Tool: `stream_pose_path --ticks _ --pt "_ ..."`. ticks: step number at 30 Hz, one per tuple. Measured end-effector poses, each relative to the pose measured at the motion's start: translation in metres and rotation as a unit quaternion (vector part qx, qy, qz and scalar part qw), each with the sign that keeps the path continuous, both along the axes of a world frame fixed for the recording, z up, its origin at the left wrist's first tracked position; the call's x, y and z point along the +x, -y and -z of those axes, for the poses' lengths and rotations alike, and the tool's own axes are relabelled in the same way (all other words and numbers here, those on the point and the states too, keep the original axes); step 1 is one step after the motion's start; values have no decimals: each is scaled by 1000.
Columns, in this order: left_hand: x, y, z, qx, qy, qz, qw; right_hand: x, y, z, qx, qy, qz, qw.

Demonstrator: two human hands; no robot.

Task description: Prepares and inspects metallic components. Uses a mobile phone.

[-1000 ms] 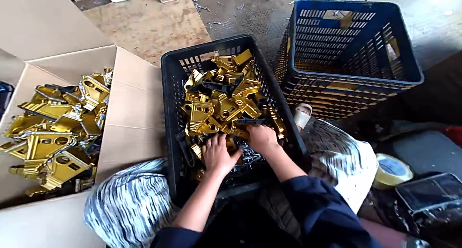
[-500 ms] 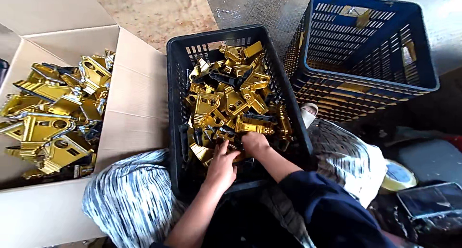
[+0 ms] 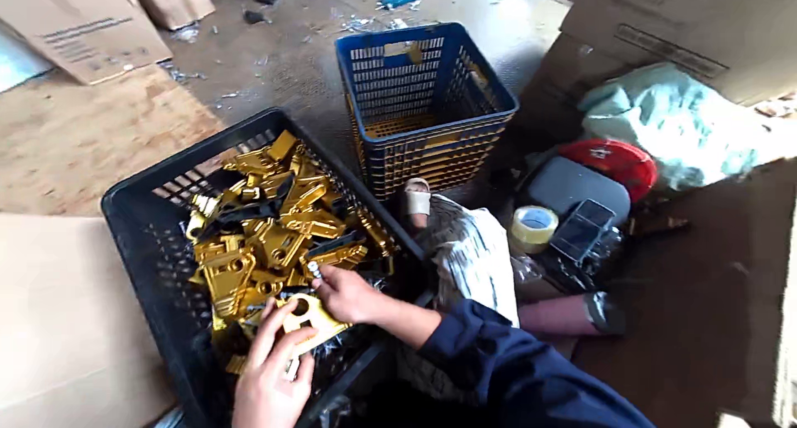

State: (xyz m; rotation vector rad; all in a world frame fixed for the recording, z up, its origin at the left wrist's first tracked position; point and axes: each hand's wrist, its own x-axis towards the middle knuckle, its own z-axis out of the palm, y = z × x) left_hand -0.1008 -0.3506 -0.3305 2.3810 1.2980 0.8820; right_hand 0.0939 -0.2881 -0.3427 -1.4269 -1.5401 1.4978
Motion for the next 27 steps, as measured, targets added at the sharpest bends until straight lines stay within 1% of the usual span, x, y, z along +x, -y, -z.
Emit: stream_pose_path --ticks 1,2,3,4,5,6,7,9,10,11,12,14,16,18,19,21,22,23,25,27 --pt "4 3 0 12 39 -15 999 -3 1 -5 11 11 15 1000" --pt "9 7 3 -1 110 -30 993 -5 1 -9 11 10 34 999" --pt "14 10 5 -45 204 -43 977 -7 1 -12 8 1 61 998" --pt "20 13 6 -108 294 -53 948 -10 2 -14 6 -8 94 995" --pt "26 16 8 -187 383 -57 903 -14 3 -13 12 -14 127 992" --pt "32 18 13 -245 459 -75 851 -20 7 -10 24 -22 152 988" --pt "40 20 19 -272 514 -109 806 -26 11 -5 41 -32 168 984" --pt "58 17 27 -263 590 -223 730 -38 22 7 104 -53 164 980" --pt "60 12 26 -260 615 -269 694 -42 26 14 147 -67 153 975" --pt "57 8 24 -267 633 -294 665 -44 28 19 190 -81 137 969" --pt "50 3 21 -277 643 -305 646 -42 28 22 223 -86 113 964" --pt "32 -3 14 -295 638 -321 635 -30 26 17 258 -55 67 962" --pt "25 -8 0 -306 645 -355 603 -17 24 9 274 22 52 960" --pt "21 -11 -10 -332 675 -333 569 -8 24 5 281 73 21 957" --pt "20 -12 -11 -349 692 -310 550 -7 25 5 293 68 5 954" --pt "18 -12 -6 -375 726 -269 509 -10 30 6 327 19 -11 945" --pt "18 -11 -4 -380 735 -260 497 -14 33 7 342 -7 -11 940" --pt "18 -10 -2 -385 742 -251 489 -20 35 9 348 -32 -4 937" --pt "18 -9 0 -394 750 -245 472 -26 35 11 329 -55 -3 943" --pt "16 -10 1 -391 753 -244 470 -25 28 17 320 -19 13 947"
